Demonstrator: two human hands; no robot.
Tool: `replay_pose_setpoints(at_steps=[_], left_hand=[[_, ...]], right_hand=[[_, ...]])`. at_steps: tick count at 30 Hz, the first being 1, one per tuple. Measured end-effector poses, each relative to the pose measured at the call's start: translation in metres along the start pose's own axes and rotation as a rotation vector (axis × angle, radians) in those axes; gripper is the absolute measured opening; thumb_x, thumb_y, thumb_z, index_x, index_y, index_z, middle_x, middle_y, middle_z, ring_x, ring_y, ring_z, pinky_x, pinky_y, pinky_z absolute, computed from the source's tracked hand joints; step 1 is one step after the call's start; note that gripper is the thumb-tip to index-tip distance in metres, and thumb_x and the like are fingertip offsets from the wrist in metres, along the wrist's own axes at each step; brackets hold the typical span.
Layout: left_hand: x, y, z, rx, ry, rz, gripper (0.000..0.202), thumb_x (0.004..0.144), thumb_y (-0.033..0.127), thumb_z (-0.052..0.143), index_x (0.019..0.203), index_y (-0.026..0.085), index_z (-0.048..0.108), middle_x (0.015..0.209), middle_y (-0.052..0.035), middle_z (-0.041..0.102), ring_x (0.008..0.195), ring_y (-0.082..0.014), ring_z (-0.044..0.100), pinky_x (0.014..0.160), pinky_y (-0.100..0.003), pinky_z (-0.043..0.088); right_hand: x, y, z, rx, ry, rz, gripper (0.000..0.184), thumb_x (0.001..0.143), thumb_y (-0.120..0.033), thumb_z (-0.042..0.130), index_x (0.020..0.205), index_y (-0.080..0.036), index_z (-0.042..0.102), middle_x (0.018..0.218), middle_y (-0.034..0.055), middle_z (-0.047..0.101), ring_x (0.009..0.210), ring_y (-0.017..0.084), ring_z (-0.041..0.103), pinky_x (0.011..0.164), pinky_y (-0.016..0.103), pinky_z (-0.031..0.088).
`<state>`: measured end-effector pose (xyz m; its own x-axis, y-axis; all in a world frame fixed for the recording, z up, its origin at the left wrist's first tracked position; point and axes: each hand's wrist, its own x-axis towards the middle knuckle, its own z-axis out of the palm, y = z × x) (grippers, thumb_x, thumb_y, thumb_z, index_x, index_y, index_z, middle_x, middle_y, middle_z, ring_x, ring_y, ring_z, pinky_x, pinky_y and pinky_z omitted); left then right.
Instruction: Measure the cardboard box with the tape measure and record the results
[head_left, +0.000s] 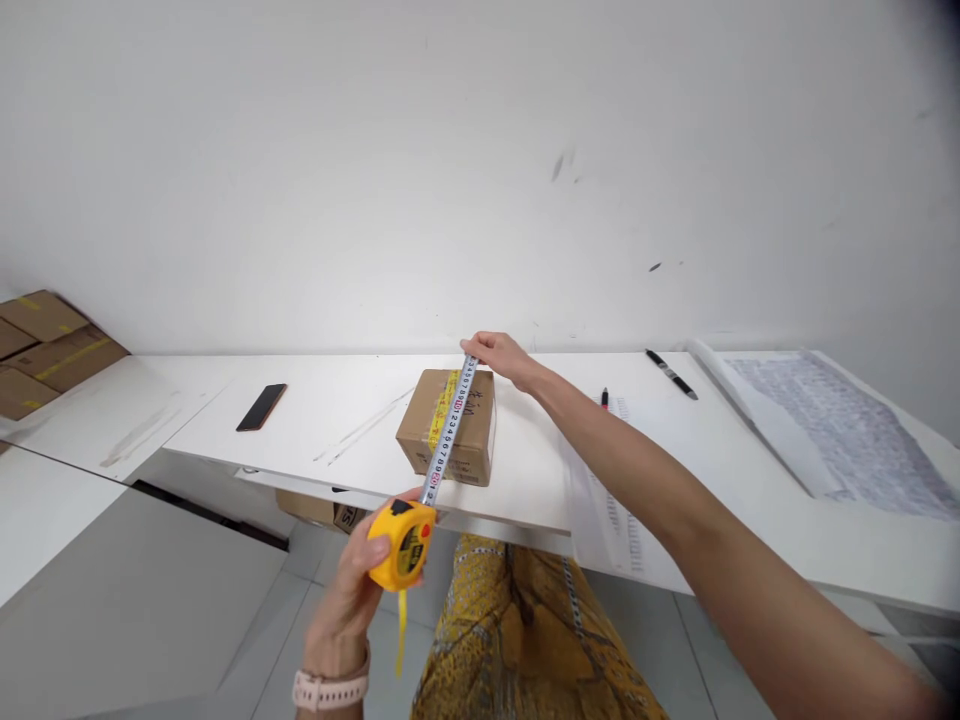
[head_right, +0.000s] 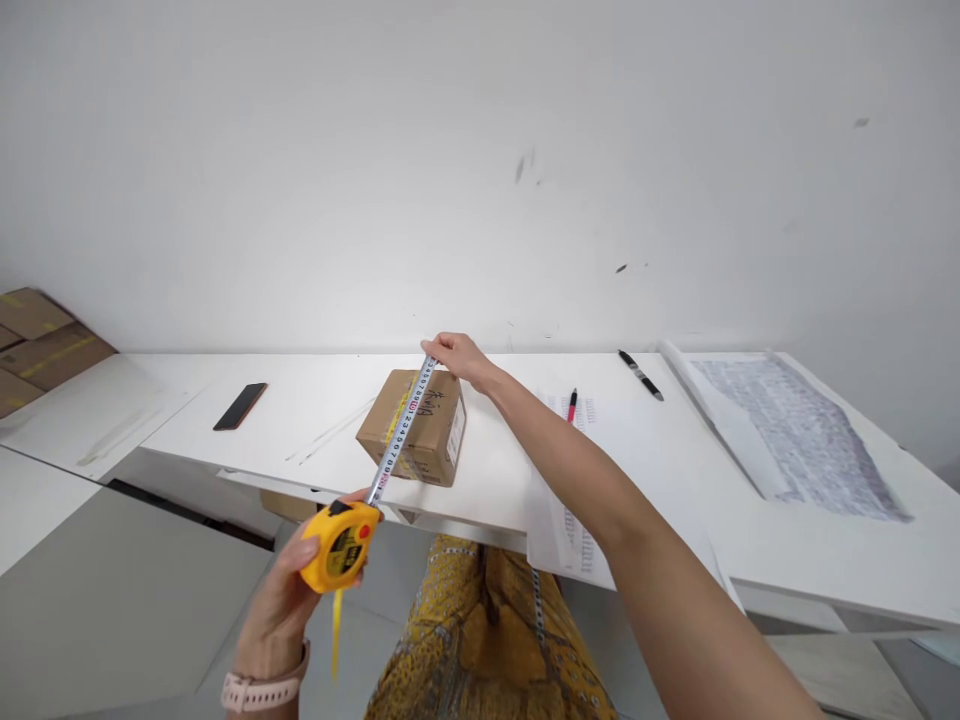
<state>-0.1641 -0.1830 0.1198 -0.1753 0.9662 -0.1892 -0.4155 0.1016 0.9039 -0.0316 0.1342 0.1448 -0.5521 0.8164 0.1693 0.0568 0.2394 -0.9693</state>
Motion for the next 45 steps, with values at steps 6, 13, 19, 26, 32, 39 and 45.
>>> replay_pose_setpoints(at_steps=[6,13,19,26,32,39,45], left_hand=[[0.031,0.059,-0.045,0.053,0.118,0.132,0.063,0.067,0.04,0.076,0.122,0.011,0.068,0.099,-0.0152,0.073,0.066,-0.0179,0.063,0.045,-0.02,0.049],[0.123,0.105,-0.086,0.208,0.106,-0.011,0.039,0.071,0.037,0.067,0.092,0.006,0.074,0.078,-0.0163,0.073,0.061,-0.0223,0.064,0.041,-0.023,0.044],[0.154,0.115,-0.071,0.335,0.049,-0.028,0.029,0.075,0.036,0.065,0.079,0.007,0.071,0.069,-0.0126,0.07,0.063,-0.0224,0.062,0.047,-0.026,0.043],[0.122,0.092,-0.043,0.367,0.099,0.249,0.028,0.077,0.03,0.07,0.097,0.011,0.07,0.091,-0.008,0.07,0.092,-0.0266,0.064,0.075,-0.033,0.051],[0.128,0.091,-0.042,0.266,0.096,0.119,0.026,0.071,0.027,0.073,0.093,0.014,0.07,0.088,-0.0098,0.072,0.076,-0.024,0.065,0.066,-0.032,0.05],[0.134,0.091,-0.046,0.082,0.234,0.148,0.016,0.08,0.024,0.064,0.089,0.011,0.068,0.077,-0.0114,0.072,0.073,-0.0248,0.067,0.071,-0.035,0.05],[0.141,0.091,-0.046,-0.027,0.342,0.265,0.021,0.085,0.03,0.061,0.084,0.01,0.067,0.077,-0.0144,0.072,0.082,-0.0253,0.066,0.078,-0.037,0.051]], right_hand=[[-0.077,-0.016,-0.022,0.027,-0.066,-0.029,0.042,0.08,-0.058,0.063,0.067,-0.021,0.047,0.059,-0.0034,0.045,0.058,0.011,0.038,0.057,0.027,0.03],[-0.131,0.035,0.019,0.145,0.072,0.05,0.047,0.082,-0.068,0.055,0.07,-0.024,0.044,0.056,-0.0033,0.048,0.053,0.013,0.039,0.054,0.028,0.031],[-0.132,0.046,0.049,0.159,0.103,0.036,0.043,0.084,-0.063,0.055,0.069,-0.024,0.044,0.058,-0.0037,0.043,0.055,0.014,0.038,0.053,0.028,0.03],[-0.127,0.05,0.059,0.23,0.083,0.013,0.031,0.084,-0.054,0.06,0.084,-0.024,0.051,0.059,-0.0053,0.046,0.054,0.013,0.039,0.054,0.027,0.032],[-0.132,0.056,0.056,0.229,0.08,0.029,0.033,0.084,-0.054,0.062,0.082,-0.021,0.058,0.056,-0.0056,0.043,0.052,0.011,0.035,0.05,0.026,0.026],[-0.132,0.053,0.057,0.27,0.082,0.047,0.036,0.081,-0.055,0.065,0.079,-0.019,0.06,0.055,-0.0055,0.044,0.051,0.01,0.033,0.05,0.026,0.023],[-0.133,0.052,0.057,0.289,0.088,0.061,0.037,0.079,-0.055,0.066,0.079,-0.019,0.06,0.054,-0.0054,0.045,0.05,0.01,0.034,0.049,0.025,0.024]])
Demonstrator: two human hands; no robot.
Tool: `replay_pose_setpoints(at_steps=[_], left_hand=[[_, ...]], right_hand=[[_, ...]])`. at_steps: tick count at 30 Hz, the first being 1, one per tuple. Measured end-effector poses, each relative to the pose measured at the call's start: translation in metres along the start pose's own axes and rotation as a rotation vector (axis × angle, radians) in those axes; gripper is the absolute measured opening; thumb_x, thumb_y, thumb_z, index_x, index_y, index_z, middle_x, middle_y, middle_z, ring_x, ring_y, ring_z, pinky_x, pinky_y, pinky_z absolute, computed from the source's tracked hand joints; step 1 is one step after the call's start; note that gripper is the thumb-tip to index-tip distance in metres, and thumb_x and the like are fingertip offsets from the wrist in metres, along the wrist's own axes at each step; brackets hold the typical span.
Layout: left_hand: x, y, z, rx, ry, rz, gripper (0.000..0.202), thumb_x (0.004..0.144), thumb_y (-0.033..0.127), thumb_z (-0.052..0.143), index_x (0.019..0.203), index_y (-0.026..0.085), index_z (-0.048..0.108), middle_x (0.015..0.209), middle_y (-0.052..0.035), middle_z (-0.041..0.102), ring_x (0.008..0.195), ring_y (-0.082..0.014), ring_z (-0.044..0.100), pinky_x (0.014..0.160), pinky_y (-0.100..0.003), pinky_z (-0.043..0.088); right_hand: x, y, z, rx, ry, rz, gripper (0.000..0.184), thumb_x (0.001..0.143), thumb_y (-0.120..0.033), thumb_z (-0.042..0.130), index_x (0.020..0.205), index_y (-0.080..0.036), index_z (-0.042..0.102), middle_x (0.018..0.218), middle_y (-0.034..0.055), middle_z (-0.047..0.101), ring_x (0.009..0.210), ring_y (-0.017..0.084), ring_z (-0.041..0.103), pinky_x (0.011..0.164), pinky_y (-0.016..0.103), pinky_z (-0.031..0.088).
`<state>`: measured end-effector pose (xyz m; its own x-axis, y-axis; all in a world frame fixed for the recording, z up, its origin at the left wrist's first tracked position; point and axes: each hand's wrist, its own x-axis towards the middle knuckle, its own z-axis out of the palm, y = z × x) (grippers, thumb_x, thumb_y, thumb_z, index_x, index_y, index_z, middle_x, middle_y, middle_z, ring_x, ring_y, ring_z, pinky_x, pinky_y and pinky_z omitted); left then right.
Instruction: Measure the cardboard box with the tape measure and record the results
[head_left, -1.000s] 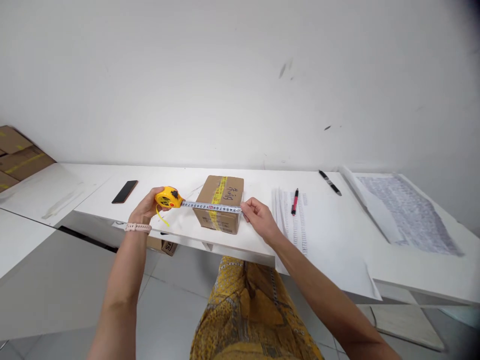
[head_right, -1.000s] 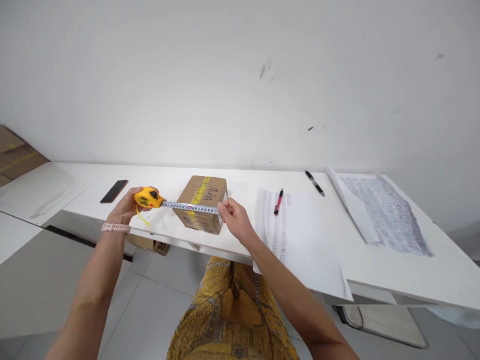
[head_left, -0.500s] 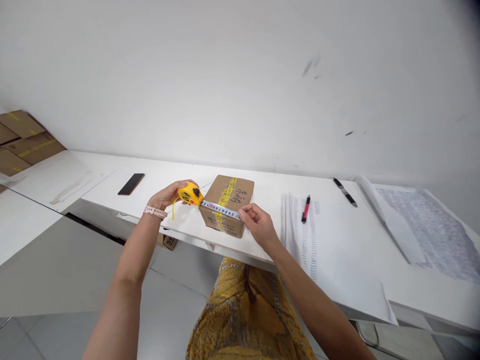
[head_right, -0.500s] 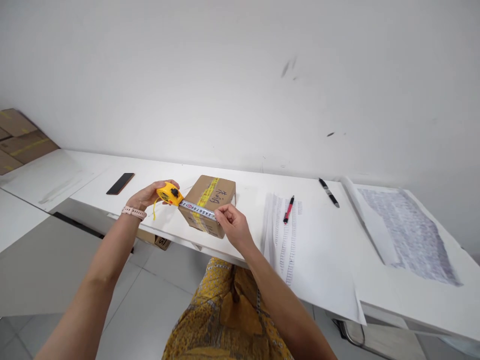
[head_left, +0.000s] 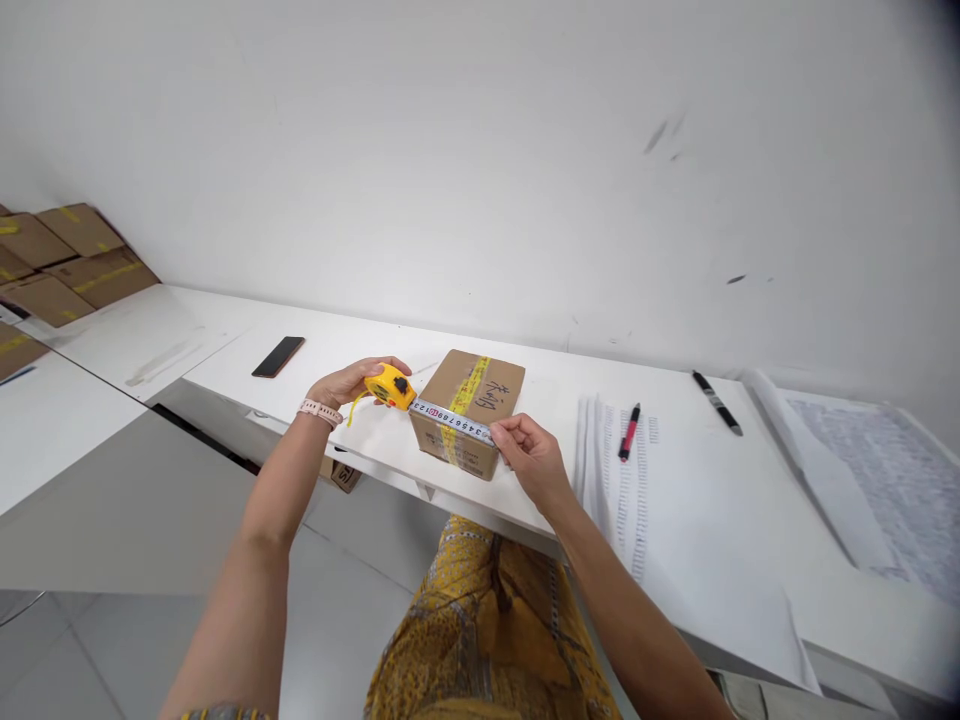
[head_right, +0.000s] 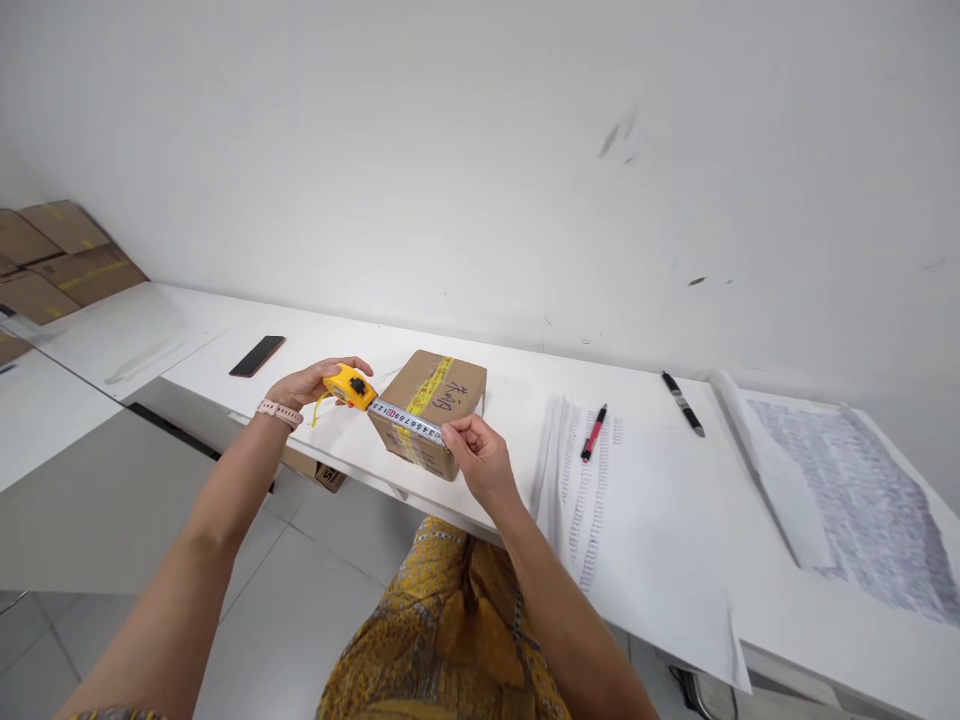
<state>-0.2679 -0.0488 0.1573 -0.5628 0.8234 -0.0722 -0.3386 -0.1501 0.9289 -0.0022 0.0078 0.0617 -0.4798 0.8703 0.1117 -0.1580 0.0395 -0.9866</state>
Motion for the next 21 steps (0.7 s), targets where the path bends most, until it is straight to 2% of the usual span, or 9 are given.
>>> replay_pose_setpoints(at_steps=[6,9,12,14,16,18,19,21], left_hand=[[-0.003,0.001,0.006,0.007,0.011,0.046,0.025,0.085,0.033,0.062,0.086,0.008,0.066,0.077,-0.0142,0.072,0.081,-0.0232,0.065,0.078,-0.036,0.052],[-0.012,0.005,0.005,0.053,-0.057,0.042,0.033,0.084,0.037,0.06,0.093,0.005,0.066,0.082,-0.0164,0.072,0.081,-0.0235,0.066,0.074,-0.037,0.054],[-0.024,0.014,0.0,0.102,-0.142,0.037,0.039,0.076,0.039,0.067,0.101,0.009,0.068,0.086,-0.015,0.073,0.08,-0.0256,0.068,0.068,-0.036,0.055],[-0.037,0.017,-0.005,0.176,-0.294,-0.031,0.046,0.06,0.032,0.08,0.102,0.014,0.07,0.086,-0.0128,0.073,0.077,-0.0276,0.069,0.063,-0.035,0.056],[-0.056,0.012,-0.011,0.322,-0.615,-0.17,0.06,0.048,0.021,0.086,0.105,0.018,0.071,0.09,-0.0109,0.073,0.076,-0.0273,0.068,0.063,-0.034,0.056],[-0.079,-0.001,-0.018,0.442,-0.925,-0.288,0.065,0.05,0.023,0.086,0.113,0.021,0.069,0.099,-0.0104,0.071,0.08,-0.0253,0.067,0.066,-0.032,0.056],[-0.09,-0.009,-0.022,0.447,-0.986,-0.305,0.065,0.055,0.028,0.084,0.118,0.021,0.067,0.103,-0.0107,0.07,0.084,-0.0244,0.066,0.067,-0.031,0.056],[-0.11,-0.026,-0.033,0.351,-0.939,-0.312,0.067,0.062,0.04,0.08,0.124,0.02,0.063,0.11,-0.0129,0.067,0.086,-0.0241,0.065,0.065,-0.03,0.056]], right_hand=[[0.0,-0.001,-0.001,-0.059,-0.016,-0.02,0.038,0.081,-0.057,0.062,0.075,-0.02,0.056,0.054,-0.0046,0.047,0.05,0.01,0.037,0.049,0.026,0.027],[0.002,-0.013,-0.005,-0.193,-0.022,-0.073,0.036,0.083,-0.055,0.059,0.073,-0.021,0.054,0.057,-0.003,0.051,0.051,0.012,0.04,0.05,0.026,0.029],[0.004,-0.035,-0.013,-0.403,-0.061,-0.163,0.031,0.088,-0.049,0.055,0.074,-0.021,0.055,0.056,-0.0032,0.051,0.052,0.012,0.042,0.051,0.026,0.03],[0.004,-0.053,-0.018,-0.557,-0.102,-0.236,0.025,0.089,-0.043,0.054,0.076,-0.022,0.057,0.057,-0.0035,0.052,0.052,0.012,0.044,0.053,0.027,0.03],[0.002,-0.068,-0.021,-0.683,-0.152,-0.296,0.022,0.09,-0.039,0.054,0.076,-0.022,0.057,0.056,-0.0038,0.053,0.051,0.012,0.044,0.054,0.027,0.03],[-0.002,-0.078,-0.02,-0.746,-0.231,-0.319,0.021,0.09,-0.036,0.054,0.075,-0.023,0.058,0.055,-0.0043,0.053,0.05,0.012,0.044,0.054,0.027,0.03],[-0.004,-0.08,-0.019,-0.746,-0.274,-0.319,0.021,0.09,-0.036,0.054,0.075,-0.023,0.059,0.054,-0.0045,0.053,0.05,0.012,0.044,0.054,0.026,0.03],[-0.005,-0.079,-0.017,-0.673,-0.324,-0.322,0.021,0.091,-0.038,0.055,0.077,-0.023,0.061,0.057,-0.0039,0.056,0.052,0.012,0.047,0.054,0.026,0.034]])
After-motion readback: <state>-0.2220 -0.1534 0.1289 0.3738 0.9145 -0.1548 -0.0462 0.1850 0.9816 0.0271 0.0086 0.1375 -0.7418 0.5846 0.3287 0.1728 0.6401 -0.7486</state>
